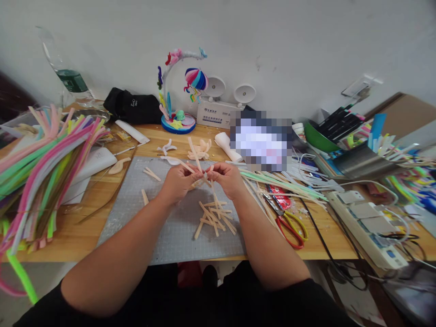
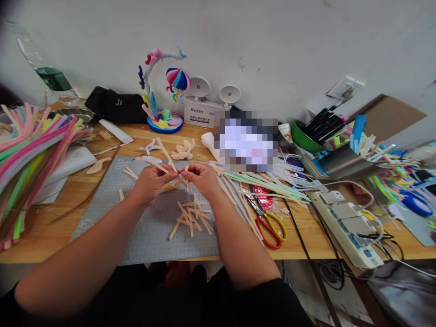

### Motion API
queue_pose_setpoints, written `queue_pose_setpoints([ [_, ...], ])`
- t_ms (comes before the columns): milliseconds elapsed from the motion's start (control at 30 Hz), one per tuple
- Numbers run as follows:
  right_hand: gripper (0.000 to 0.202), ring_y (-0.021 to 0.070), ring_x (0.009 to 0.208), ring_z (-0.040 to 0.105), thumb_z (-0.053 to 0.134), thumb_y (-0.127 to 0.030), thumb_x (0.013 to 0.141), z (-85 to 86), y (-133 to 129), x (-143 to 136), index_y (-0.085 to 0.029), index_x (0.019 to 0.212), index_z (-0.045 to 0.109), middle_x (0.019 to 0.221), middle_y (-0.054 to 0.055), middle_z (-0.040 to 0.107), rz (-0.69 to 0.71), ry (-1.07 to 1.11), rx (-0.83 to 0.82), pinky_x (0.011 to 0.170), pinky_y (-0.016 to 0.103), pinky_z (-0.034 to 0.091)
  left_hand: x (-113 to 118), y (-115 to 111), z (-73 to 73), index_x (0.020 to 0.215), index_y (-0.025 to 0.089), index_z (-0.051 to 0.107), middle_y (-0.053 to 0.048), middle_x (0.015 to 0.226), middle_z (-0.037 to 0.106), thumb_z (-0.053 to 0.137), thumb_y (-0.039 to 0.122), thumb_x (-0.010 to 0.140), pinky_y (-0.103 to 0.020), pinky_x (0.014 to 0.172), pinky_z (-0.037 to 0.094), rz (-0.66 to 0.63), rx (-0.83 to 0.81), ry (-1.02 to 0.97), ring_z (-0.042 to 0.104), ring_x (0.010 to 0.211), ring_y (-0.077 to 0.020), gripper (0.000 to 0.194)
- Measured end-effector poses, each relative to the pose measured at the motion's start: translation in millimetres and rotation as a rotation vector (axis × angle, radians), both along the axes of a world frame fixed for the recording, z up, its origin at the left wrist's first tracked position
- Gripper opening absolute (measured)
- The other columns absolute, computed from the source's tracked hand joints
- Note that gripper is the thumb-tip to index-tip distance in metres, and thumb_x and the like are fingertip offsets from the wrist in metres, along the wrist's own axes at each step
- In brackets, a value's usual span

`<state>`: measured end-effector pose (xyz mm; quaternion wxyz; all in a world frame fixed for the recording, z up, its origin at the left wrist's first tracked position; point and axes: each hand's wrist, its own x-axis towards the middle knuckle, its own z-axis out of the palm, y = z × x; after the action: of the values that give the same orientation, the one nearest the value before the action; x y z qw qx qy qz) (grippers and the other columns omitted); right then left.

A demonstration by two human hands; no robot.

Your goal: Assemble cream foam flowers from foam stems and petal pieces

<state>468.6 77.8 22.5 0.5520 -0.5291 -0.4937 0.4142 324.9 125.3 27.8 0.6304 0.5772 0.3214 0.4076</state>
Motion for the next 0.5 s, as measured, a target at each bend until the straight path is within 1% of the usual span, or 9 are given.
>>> queue_pose_setpoints([
  [67,0.017,0.0072,0.051,0.046,0.064,-0.031,0.063,1.6,0.1,0.4,-0.016,0.069,0.061,0.057,-0.003,0.055,0.054,-0.015,-0.046,0.052,0.021,0.037,0.1,0.1,-0.6,0.057,0.014,0.059,-0.001,0.066,0.060,0.069,0.024,0.057,-0.025,0.065,0.041,0.028,0.007,-0.027,0.055,0.066,-0.0129,0.014],
  [167,0.015,0.0063,0.049,0.042,0.061,-0.030,0.065,3.9,-2.1,-0.3,-0.015,0.064,0.061,0.053,-0.005,0.051,0.164,-0.144,-0.102,0.050,0.020,0.034,-0.1,0.3,-1.6,0.059,0.014,0.060,-0.001,0.065,0.061,0.069,0.023,0.056,-0.025,0.064,0.042,0.076,-0.014,-0.045,0.055,0.064,-0.0127,0.013],
  [233,0.015,0.0064,0.050,0.041,0.060,-0.030,0.066,4.1,-3.9,-1.7,-0.015,0.065,0.062,0.053,-0.005,0.050,0.230,-0.219,-0.132,0.050,0.020,0.033,-0.4,0.3,-1.7,0.061,0.014,0.061,0.000,0.062,0.060,0.069,0.024,0.055,-0.025,0.061,0.042,0.089,-0.016,-0.033,0.055,0.061,-0.0125,0.014],
  [367,0.020,0.0071,0.052,0.043,0.060,-0.032,0.067,1.3,-5.1,-4.6,-0.016,0.078,0.065,0.055,-0.004,0.053,0.309,-0.246,-0.188,0.049,0.020,0.033,-0.7,0.7,-2.3,0.062,0.014,0.061,0.000,0.063,0.060,0.069,0.025,0.056,-0.025,0.061,0.043,0.125,-0.002,-0.046,0.056,0.062,-0.0133,0.015],
  [433,0.020,0.0070,0.050,0.043,0.060,-0.033,0.067,-0.1,-4.7,-5.0,-0.016,0.076,0.065,0.055,-0.003,0.053,0.332,-0.242,-0.206,0.049,0.020,0.033,-0.9,1.8,-3.5,0.063,0.014,0.061,-0.001,0.066,0.061,0.069,0.025,0.056,-0.025,0.064,0.043,0.152,-0.003,-0.077,0.056,0.065,-0.0132,0.015],
  [500,0.020,0.0068,0.049,0.042,0.060,-0.034,0.066,-0.5,-4.2,-4.3,-0.015,0.069,0.063,0.053,-0.004,0.052,0.334,-0.238,-0.209,0.048,0.020,0.032,-1.3,3.6,-5.2,0.062,0.014,0.061,-0.001,0.067,0.062,0.069,0.024,0.055,-0.025,0.066,0.042,0.166,-0.007,-0.122,0.056,0.066,-0.0127,0.014],
])
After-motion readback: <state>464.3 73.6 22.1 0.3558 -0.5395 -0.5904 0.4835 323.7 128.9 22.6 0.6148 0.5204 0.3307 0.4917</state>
